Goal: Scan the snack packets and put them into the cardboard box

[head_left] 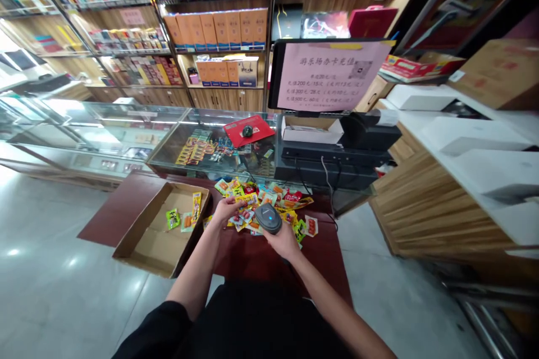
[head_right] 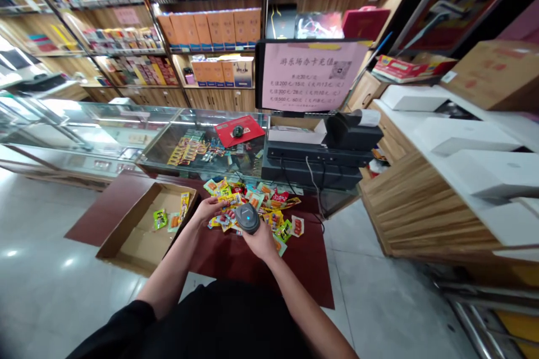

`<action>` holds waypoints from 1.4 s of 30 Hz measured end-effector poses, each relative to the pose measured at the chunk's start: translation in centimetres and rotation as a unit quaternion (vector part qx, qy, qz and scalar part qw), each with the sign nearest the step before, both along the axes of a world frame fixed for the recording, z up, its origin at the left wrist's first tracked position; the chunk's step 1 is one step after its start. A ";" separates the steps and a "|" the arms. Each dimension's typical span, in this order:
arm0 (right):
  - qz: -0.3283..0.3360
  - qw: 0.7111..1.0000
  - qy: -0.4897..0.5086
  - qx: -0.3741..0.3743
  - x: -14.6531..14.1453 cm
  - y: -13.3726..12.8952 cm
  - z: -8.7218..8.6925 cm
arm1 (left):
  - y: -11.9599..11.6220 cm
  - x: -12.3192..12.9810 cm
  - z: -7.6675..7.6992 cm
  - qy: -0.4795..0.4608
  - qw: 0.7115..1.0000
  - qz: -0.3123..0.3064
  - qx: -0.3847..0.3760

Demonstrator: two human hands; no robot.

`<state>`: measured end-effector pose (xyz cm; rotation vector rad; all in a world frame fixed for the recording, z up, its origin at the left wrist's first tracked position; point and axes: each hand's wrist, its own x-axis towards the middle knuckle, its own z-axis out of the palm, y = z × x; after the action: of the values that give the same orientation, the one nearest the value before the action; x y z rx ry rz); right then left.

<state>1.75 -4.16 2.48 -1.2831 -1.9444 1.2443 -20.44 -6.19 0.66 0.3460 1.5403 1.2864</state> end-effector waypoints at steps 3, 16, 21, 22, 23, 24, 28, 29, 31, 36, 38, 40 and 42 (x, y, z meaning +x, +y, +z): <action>0.001 1.000 0.016 0.010 -1.3 -0.2 0.7 | -0.5 -1.0 2.0 -0.005 0.999 -0.009 0.034; 0.017 0.999 0.030 0.029 -4.6 -0.7 1.8 | -2.0 -4.0 3.7 -0.003 0.997 -0.021 0.070; 0.027 0.998 0.045 0.046 -6.0 -1.1 1.9 | -3.0 -5.4 3.9 -0.009 0.998 0.006 0.068; 0.032 0.997 0.049 0.047 -6.3 -1.2 1.9 | -3.4 -6.0 3.9 -0.011 0.998 0.018 0.065; 0.034 0.997 0.053 0.047 -6.6 -1.2 1.9 | -4.0 -6.7 3.9 -0.010 0.998 0.031 0.060; 0.036 0.997 0.059 0.046 -6.8 -1.2 1.9 | -4.7 -7.6 4.0 -0.006 0.998 0.044 0.052; 0.035 0.997 0.063 0.038 -7.1 -1.0 1.7 | -8.7 -12.0 4.2 0.029 0.989 0.143 0.032; 0.032 0.997 0.057 0.035 -7.1 -0.9 1.7 | -9.8 -13.0 4.3 0.035 0.983 0.177 0.029; 0.018 0.998 0.047 0.030 -6.8 -0.6 1.8 | -11.6 -14.6 4.4 0.042 0.972 0.228 0.026; -0.030 0.999 0.028 0.011 -5.9 0.1 2.3 | -11.5 -14.6 3.5 0.067 0.975 0.212 0.020; -0.043 0.999 0.029 -0.002 -5.5 0.3 2.5 | -9.8 -13.0 2.3 0.092 0.983 0.156 0.011; -0.054 0.998 0.031 -0.004 -5.0 0.5 2.6 | -7.7 -10.9 0.8 0.144 0.986 0.086 0.003; -0.066 0.997 0.025 0.009 -4.4 0.6 2.6 | -5.6 -8.6 -0.9 0.220 0.975 0.007 0.009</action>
<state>-2.67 -3.58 5.10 -1.3357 -1.8010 1.1810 -29.02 -11.78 -0.20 0.6670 1.9030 1.2914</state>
